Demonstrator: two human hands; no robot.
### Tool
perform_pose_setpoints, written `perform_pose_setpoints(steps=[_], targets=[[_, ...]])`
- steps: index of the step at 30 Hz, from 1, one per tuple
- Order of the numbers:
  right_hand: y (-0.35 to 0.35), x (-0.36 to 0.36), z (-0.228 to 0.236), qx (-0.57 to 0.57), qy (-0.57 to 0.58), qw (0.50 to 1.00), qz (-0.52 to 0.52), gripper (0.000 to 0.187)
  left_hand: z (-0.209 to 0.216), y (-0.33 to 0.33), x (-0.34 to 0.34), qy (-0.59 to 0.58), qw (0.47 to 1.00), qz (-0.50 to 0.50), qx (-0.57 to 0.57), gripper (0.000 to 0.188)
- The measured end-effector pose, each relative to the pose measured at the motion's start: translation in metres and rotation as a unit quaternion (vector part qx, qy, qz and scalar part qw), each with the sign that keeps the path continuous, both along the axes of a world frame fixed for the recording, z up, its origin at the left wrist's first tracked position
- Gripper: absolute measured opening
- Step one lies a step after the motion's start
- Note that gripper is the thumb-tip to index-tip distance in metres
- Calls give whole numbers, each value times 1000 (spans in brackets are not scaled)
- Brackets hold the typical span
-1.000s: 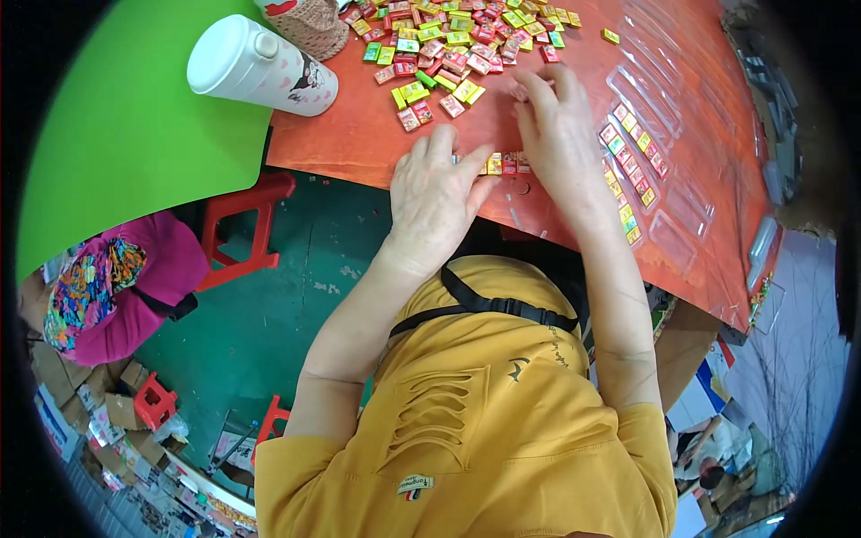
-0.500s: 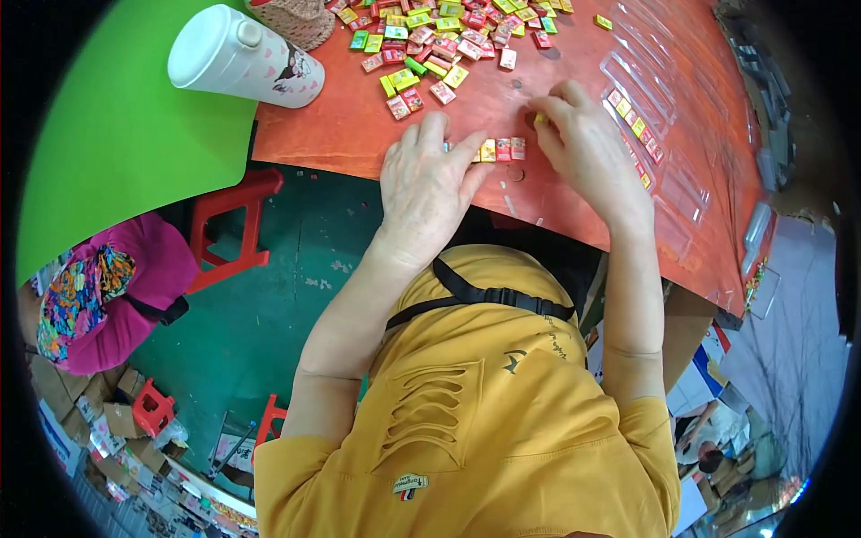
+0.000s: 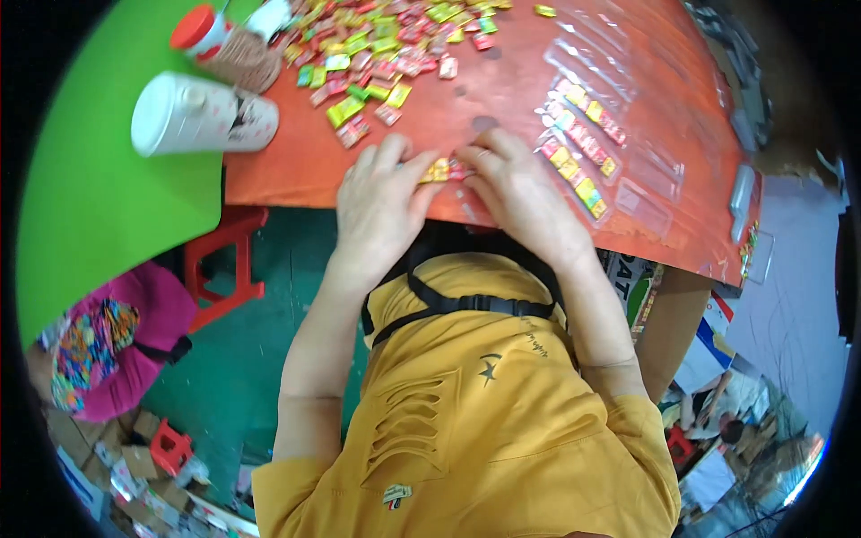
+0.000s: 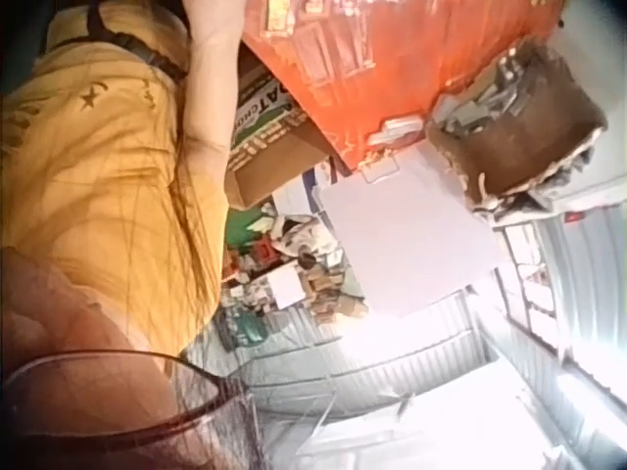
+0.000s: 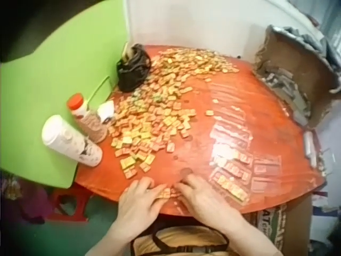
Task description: Organizing and placing small rectangular items into plastic trays on a workbench.
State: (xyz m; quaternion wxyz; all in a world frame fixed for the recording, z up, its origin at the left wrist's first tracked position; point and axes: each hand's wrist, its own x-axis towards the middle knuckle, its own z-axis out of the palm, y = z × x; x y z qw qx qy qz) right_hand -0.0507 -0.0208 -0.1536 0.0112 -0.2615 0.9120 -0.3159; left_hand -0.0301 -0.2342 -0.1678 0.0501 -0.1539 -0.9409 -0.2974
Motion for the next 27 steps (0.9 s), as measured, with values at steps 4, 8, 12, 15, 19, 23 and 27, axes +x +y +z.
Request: perform_pose_setpoints(steps=[4, 8, 12, 15, 19, 23, 27], targets=[[-2, 6, -1, -12, -19, 1000, -6, 34, 9, -8, -6, -37, 998, -43, 9, 33], [12, 13, 5, -41, -16, 998, -35, 34, 21, 5, -18, -46, 996, -74, -3, 31], [45, 1, 21, -59, -17, 994, -89, 31, 39, 38, -53, -7, 991, -133, -13, 29], [83, -25, 22, -65, 8, 991, -119, 30, 31, 80, -99, 29, 984, -178, -3, 26], [135, -66, 15, -4, 59, 982, -182, 30, 10, 136, -166, 54, 971, -232, 23, 26], [163, -89, -1, 14, 37, 978, -203, 30, 4, 166, -200, 6, 967, -256, -1, 30], [164, -82, 4, -14, 27, 974, -225, 30, 2, 162, -208, -69, 969, -236, 33, 37]])
